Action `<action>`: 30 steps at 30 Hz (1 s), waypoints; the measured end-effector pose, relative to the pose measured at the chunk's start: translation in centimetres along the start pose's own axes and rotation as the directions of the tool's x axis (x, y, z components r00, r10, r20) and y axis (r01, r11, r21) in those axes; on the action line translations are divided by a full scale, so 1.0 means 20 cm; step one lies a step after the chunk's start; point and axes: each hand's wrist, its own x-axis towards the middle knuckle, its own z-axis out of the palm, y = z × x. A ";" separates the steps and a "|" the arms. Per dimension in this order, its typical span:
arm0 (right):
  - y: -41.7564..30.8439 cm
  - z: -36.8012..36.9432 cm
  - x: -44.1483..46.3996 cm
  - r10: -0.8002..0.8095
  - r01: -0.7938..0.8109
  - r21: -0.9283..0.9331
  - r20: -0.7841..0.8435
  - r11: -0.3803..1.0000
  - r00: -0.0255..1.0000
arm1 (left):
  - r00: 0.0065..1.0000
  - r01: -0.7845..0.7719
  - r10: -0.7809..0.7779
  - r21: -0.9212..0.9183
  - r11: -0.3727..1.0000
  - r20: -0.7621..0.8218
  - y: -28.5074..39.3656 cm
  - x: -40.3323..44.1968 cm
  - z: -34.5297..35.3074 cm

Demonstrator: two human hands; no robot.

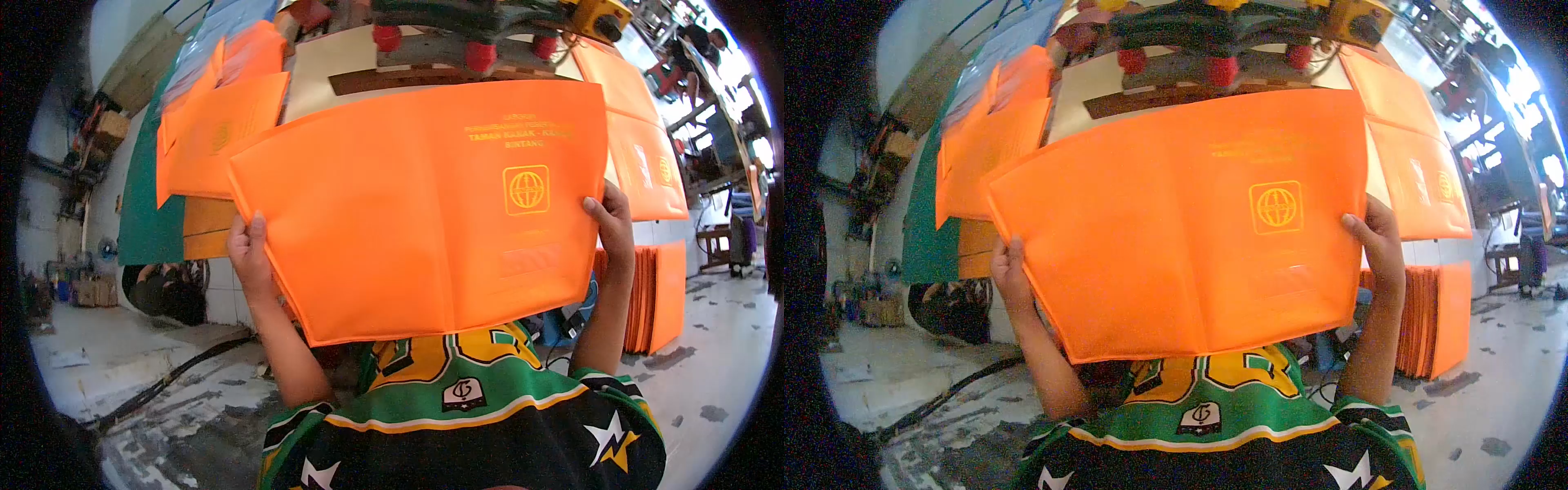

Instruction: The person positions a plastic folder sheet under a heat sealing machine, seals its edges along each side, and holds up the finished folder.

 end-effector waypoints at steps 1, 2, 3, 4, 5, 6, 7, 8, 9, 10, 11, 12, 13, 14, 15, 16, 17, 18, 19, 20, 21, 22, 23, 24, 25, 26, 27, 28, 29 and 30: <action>-0.01 0.00 0.00 0.003 -0.004 -0.007 -0.016 1.000 1.000 | 0.999 -0.033 0.033 -0.003 0.999 0.007 -0.01 0.00 -0.01; -0.02 0.00 0.00 -0.007 0.007 -0.004 -0.001 1.000 1.000 | 0.998 -0.066 0.066 -0.004 0.998 0.010 -0.01 0.01 -0.01; -0.01 0.01 0.00 -0.017 0.017 0.002 0.017 1.000 1.000 | 0.998 -0.066 0.066 -0.007 0.998 0.018 -0.02 0.01 0.00; -0.02 0.00 0.00 -0.003 0.003 0.004 0.029 1.000 1.000 | 0.998 -0.067 0.067 -0.028 0.997 0.012 -0.03 0.01 0.00; -0.02 0.00 0.00 -0.003 0.003 0.005 0.027 1.000 1.000 | 0.998 -0.067 0.067 -0.049 0.997 0.003 -0.03 0.01 0.00; -0.01 0.00 0.01 -0.010 0.010 -0.001 0.031 1.000 0.999 | 0.998 -0.067 0.067 -0.048 0.997 0.004 -0.02 0.01 0.00; -0.01 0.00 0.01 -0.017 0.018 -0.007 0.037 1.000 0.999 | 0.999 -0.054 0.054 -0.072 0.996 -0.007 -0.02 0.01 0.01; 0.00 0.00 0.01 -0.015 0.016 -0.007 0.036 1.000 0.999 | 0.999 -0.041 0.039 -0.097 0.994 -0.018 -0.02 0.01 0.01; 0.00 0.00 0.01 -0.013 0.013 -0.005 0.029 1.000 1.000 | 0.999 -0.039 0.037 -0.096 0.995 -0.016 -0.02 0.01 0.01; 0.01 0.00 0.01 -0.009 0.009 -0.003 0.021 1.000 1.000 | 0.999 -0.046 0.045 -0.093 0.995 -0.009 -0.02 0.00 0.00; 0.01 0.00 0.00 -0.005 0.005 -0.002 0.020 1.000 1.000 | 0.999 -0.052 0.052 -0.091 0.994 -0.003 -0.03 0.00 -0.01; 0.01 0.00 0.00 -0.015 0.015 0.006 0.023 1.000 1.000 | 0.999 -0.050 0.050 -0.089 0.995 -0.001 -0.04 0.01 -0.02; 0.01 0.00 0.01 -0.026 0.025 0.014 0.026 1.000 0.999 | 0.998 -0.056 0.057 -0.090 0.994 0.005 -0.06 0.01 -0.04; 0.01 0.00 0.01 -0.024 0.023 0.015 0.026 1.000 0.999 | 0.998 -0.062 0.063 -0.090 0.994 0.010 -0.07 0.02 -0.06; 0.01 0.00 0.01 -0.031 0.031 0.007 0.025 1.000 0.999 | 0.998 -0.060 0.061 -0.090 0.994 0.011 -0.08 0.02 -0.07; 0.01 0.00 0.01 -0.038 0.038 -0.001 0.024 0.999 0.999 | 0.998 -0.062 0.062 -0.097 0.993 -0.009 -0.09 0.03 -0.07; 0.00 0.01 0.01 -0.035 0.035 -0.002 0.023 0.999 0.999 | 0.998 -0.064 0.062 -0.105 0.992 -0.028 -0.09 0.03 -0.07; -0.01 0.01 0.00 -0.034 0.034 0.003 0.018 0.999 0.999 | 0.998 -0.061 0.059 -0.105 0.993 -0.025 -0.09 0.02 -0.07; -0.01 0.01 0.00 -0.035 0.034 0.007 0.013 0.999 0.999 | 0.998 -0.062 0.059 -0.116 0.991 -0.032 -0.06 0.02 -0.05; 0.00 0.00 0.00 -0.033 0.032 0.006 0.009 0.999 0.999 | 0.997 -0.064 0.060 -0.128 0.990 -0.039 -0.04 0.02 -0.04; 0.02 -0.01 0.00 -0.034 0.034 0.001 0.014 0.999 0.999 | 0.998 -0.062 0.058 -0.129 0.990 -0.034 -0.04 0.02 -0.04; 0.02 -0.02 0.01 -0.035 0.035 -0.003 0.018 0.999 0.999 | 0.998 -0.059 0.056 -0.133 0.989 -0.030 -0.05 0.02 -0.05; 0.02 -0.02 0.01 -0.034 0.034 -0.004 0.011 0.999 0.999 | 0.998 -0.056 0.053 -0.136 0.989 -0.026 -0.05 0.02 -0.05; 0.01 -0.01 0.00 -0.033 0.033 0.003 0.010 0.999 0.999 | 0.998 -0.054 0.052 -0.139 0.989 -0.017 -0.04 0.02 -0.05; 0.00 0.00 0.00 -0.032 0.032 0.010 0.007 0.999 0.999 | 0.997 -0.070 0.069 -0.127 0.989 -0.019 -0.03 0.02 -0.04; 0.00 0.01 0.00 -0.030 0.030 0.008 -0.003 1.000 1.000 | 0.996 -0.086 0.084 -0.115 0.990 -0.020 -0.02 0.02 -0.03; 0.00 0.02 0.00 -0.037 0.037 0.020 -0.008 0.999 0.999 | 0.996 -0.084 0.084 -0.120 0.989 -0.011 -0.04 0.02 -0.04; 0.00 0.02 0.00 -0.043 0.043 0.032 -0.011 0.999 0.999 | 0.997 -0.083 0.082 -0.127 0.989 -0.012 -0.04 0.02 -0.05; 0.00 0.02 0.00 -0.040 0.040 0.031 -0.019 0.999 0.999 | 0.997 -0.081 0.080 -0.133 0.988 -0.014 -0.05 0.03 -0.06; 0.00 0.01 0.00 -0.042 0.042 0.030 -0.008 0.999 0.999 | 0.997 -0.079 0.079 -0.135 0.988 -0.006 -0.06 0.03 -0.06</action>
